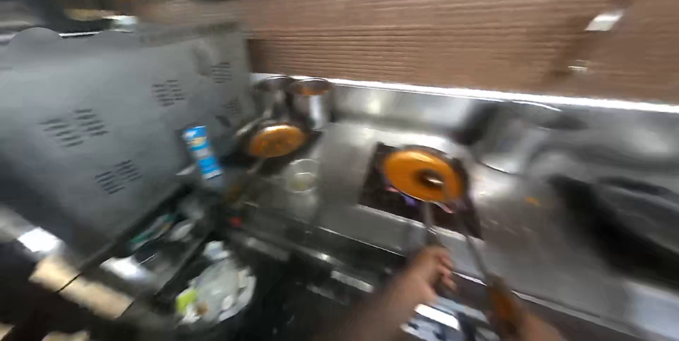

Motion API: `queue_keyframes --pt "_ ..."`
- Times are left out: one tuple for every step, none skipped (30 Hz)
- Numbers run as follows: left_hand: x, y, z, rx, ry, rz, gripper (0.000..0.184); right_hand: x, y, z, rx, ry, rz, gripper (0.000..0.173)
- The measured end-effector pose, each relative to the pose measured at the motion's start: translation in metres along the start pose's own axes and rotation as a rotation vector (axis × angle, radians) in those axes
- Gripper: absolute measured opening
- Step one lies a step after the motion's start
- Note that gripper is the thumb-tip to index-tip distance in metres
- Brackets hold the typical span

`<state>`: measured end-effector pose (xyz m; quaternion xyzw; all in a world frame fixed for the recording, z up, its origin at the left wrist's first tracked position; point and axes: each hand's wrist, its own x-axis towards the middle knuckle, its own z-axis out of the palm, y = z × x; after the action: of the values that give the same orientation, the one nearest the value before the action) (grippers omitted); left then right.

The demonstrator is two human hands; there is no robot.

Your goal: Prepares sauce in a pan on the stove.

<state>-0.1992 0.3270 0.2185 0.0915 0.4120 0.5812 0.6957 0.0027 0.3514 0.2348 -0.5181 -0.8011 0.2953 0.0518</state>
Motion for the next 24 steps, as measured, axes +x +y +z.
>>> queue_keyframes --pt "0.009 0.006 0.001 -0.059 0.020 -0.048 0.016 -0.009 -0.008 -0.003 -0.127 -0.004 0.029 0.073" --pt "0.011 0.007 0.005 -0.109 0.043 -0.081 0.017 -0.010 -0.016 -0.005 -0.227 -0.007 0.063 0.072" --pt "0.006 0.007 0.012 -0.131 0.060 -0.099 0.018 -0.001 -0.024 -0.008 -0.312 -0.003 0.089 0.069" --pt "-0.007 0.004 0.021 -0.127 0.081 -0.106 0.020 0.013 -0.030 -0.011 -0.373 0.002 0.105 0.066" --pt "-0.021 -0.001 0.028 -0.110 0.101 -0.115 0.022 0.028 -0.033 -0.013 -0.409 0.003 0.123 0.065" --pt "-0.031 -0.006 0.032 -0.093 0.115 -0.119 0.022 0.039 -0.032 -0.012 -0.424 0.009 0.140 0.065" --pt "-0.033 -0.008 0.033 -0.085 0.122 -0.112 0.019 0.045 -0.030 -0.012 -0.428 0.011 0.165 0.066" --pt "-0.028 -0.006 0.031 -0.080 0.123 -0.100 0.017 0.042 -0.030 -0.010 -0.423 0.015 0.195 0.068" --pt "-0.015 -0.002 0.026 -0.077 0.117 -0.087 0.015 0.031 -0.031 -0.010 -0.413 0.017 0.220 0.070" --pt "0.002 0.002 0.018 -0.082 0.101 -0.073 0.015 0.016 -0.033 -0.008 -0.405 0.019 0.223 0.070" --pt "0.018 0.005 0.011 -0.111 0.081 -0.060 0.014 0.001 -0.033 -0.007 -0.392 0.026 0.201 0.070" --pt "0.026 0.008 0.008 -0.142 0.071 -0.053 0.016 -0.009 -0.035 -0.007 -0.377 0.013 0.174 0.070" --pt "0.026 0.011 0.011 -0.156 0.070 -0.054 0.019 -0.009 -0.037 -0.009 -0.370 0.000 0.151 0.070" --pt "0.016 0.012 0.020 -0.147 0.075 -0.067 0.021 0.000 -0.040 -0.013 -0.370 -0.003 0.138 0.069" --pt "0.001 0.008 0.028 -0.127 0.092 -0.084 0.021 0.015 -0.042 -0.015 -0.376 0.006 0.134 0.068" --pt "-0.014 0.001 0.033 -0.107 0.112 -0.105 0.018 0.031 -0.041 -0.015 -0.389 0.000 0.150 0.068" --pt "-0.026 -0.005 0.035 -0.081 0.124 -0.120 0.016 0.043 -0.040 -0.013 -0.401 -0.015 0.177 0.068" --pt "-0.030 -0.008 0.034 -0.066 0.132 -0.118 0.014 0.047 -0.039 -0.010 -0.400 -0.012 0.202 0.069" --pt "-0.025 -0.007 0.030 -0.061 0.126 -0.105 0.013 0.042 -0.037 -0.005 -0.389 0.010 0.215 0.070" --pt "-0.014 -0.001 0.022 -0.060 0.111 -0.087 0.013 0.030 -0.036 0.000 -0.370 0.027 0.218 0.071" --pt "0.002 0.005 0.013 -0.070 0.091 -0.074 0.011 0.014 -0.036 0.003 -0.362 0.029 0.210 0.070" --pt "0.017 0.010 0.006 -0.100 0.077 -0.065 0.012 0.000 -0.036 0.004 -0.364 0.023 0.191 0.069" --pt "0.025 0.014 0.004 -0.140 0.073 -0.064 0.014 -0.011 -0.039 0.003 -0.363 0.006 0.175 0.068" --pt "0.024 0.017 0.009 -0.162 0.074 -0.074 0.017 -0.012 -0.043 0.000 -0.364 0.000 0.152 0.068"
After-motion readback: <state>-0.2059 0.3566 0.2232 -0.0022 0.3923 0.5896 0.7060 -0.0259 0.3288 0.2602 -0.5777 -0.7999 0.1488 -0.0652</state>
